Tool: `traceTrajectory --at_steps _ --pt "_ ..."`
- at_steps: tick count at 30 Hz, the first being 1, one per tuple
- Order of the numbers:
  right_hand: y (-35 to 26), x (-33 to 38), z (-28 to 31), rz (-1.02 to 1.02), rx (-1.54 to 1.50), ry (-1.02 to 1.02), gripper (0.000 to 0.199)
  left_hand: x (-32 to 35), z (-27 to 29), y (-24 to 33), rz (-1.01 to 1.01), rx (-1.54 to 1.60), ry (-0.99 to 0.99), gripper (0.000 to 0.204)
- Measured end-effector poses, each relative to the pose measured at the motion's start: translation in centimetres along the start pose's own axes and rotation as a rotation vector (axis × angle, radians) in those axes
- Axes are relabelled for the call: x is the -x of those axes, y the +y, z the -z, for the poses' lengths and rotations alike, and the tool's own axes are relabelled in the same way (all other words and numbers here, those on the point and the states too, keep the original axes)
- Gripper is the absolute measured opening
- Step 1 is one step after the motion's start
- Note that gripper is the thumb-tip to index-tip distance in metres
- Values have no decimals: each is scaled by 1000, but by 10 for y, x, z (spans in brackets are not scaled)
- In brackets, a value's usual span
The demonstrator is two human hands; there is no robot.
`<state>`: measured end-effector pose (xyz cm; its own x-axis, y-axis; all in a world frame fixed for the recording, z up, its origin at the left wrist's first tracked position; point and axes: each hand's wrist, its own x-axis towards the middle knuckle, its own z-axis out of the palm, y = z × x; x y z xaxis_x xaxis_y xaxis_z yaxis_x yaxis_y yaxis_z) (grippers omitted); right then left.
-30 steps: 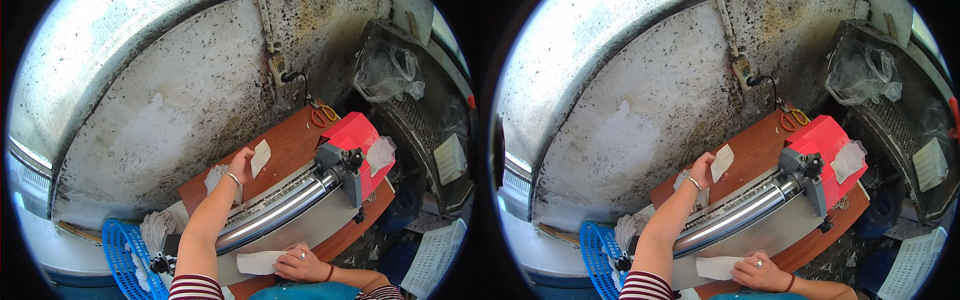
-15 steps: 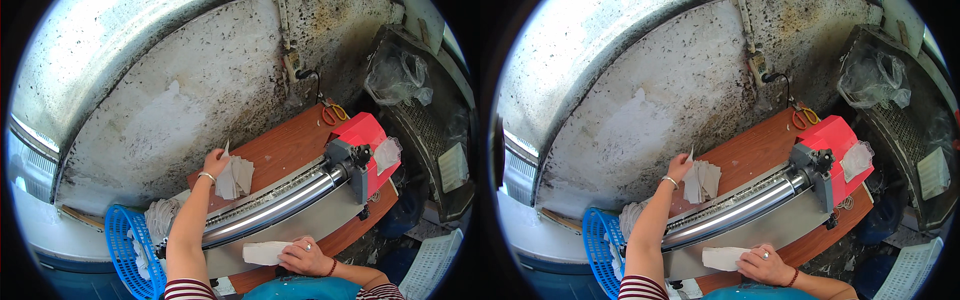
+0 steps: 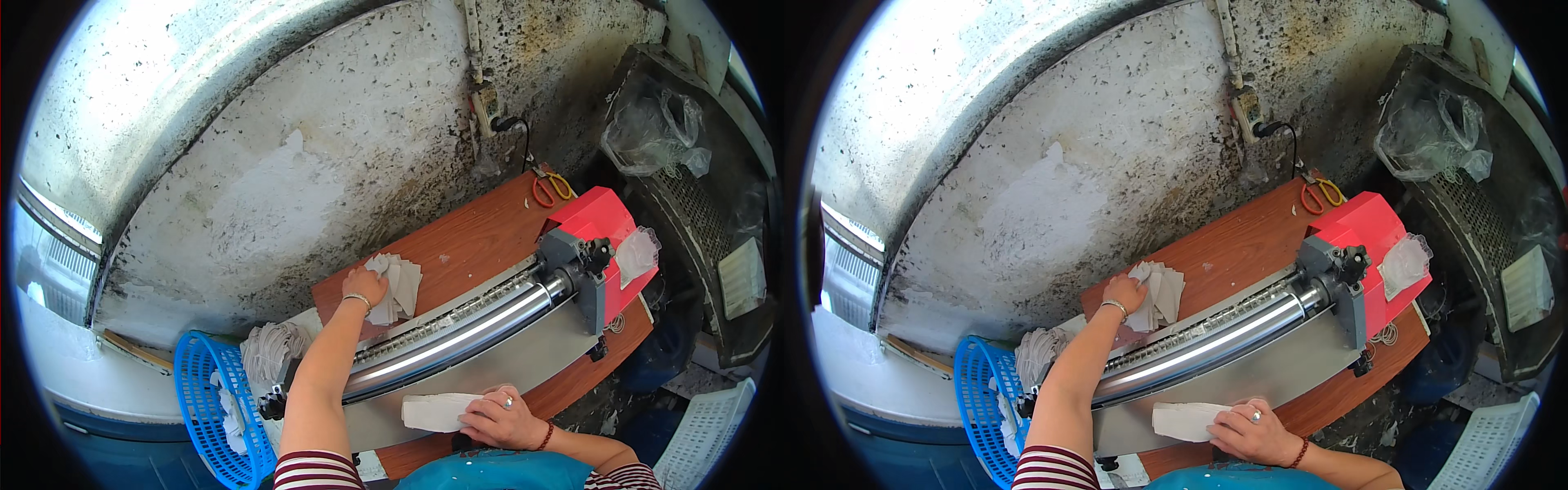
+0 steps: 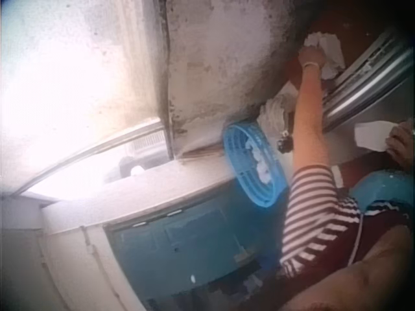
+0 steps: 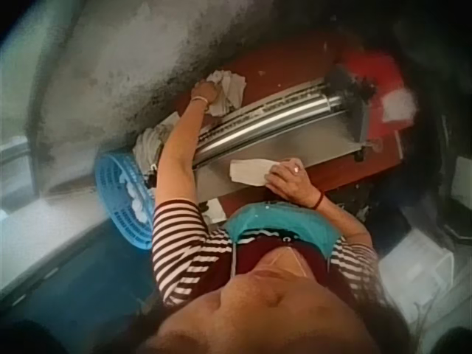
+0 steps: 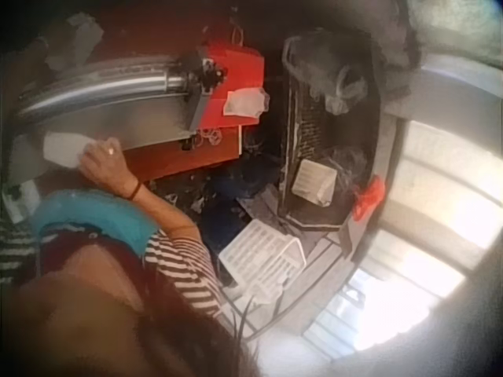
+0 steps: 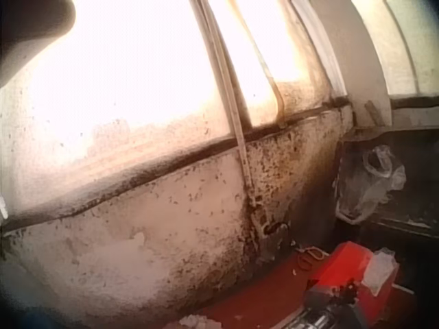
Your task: The person applies glue to shoe components using a specialized roller gluing machine.
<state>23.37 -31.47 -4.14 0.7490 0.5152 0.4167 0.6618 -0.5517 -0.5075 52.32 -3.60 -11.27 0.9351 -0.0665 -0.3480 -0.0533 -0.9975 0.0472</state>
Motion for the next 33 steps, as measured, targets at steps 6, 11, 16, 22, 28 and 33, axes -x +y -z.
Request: traceTrajectory --at_steps 6,11,16,22,28,33 --pt "0 0 2 -15 -4 -5 24 4 22 12 -21 2 -241 59" --pt "-2 1 1 -16 7 4 24 11 28 6 22 192 -164 66" --pt "-4 1 2 -19 19 6 24 5 27 -2 63 300 -220 71" --pt "-3 2 -3 -21 29 28 25 -4 23 -11 108 526 -193 74" --pt "-2 1 -1 -21 35 21 25 -10 22 -10 167 593 -264 75" --pt "-5 -1 -1 -5 21 11 25 -39 -23 -49 74 651 -216 37"
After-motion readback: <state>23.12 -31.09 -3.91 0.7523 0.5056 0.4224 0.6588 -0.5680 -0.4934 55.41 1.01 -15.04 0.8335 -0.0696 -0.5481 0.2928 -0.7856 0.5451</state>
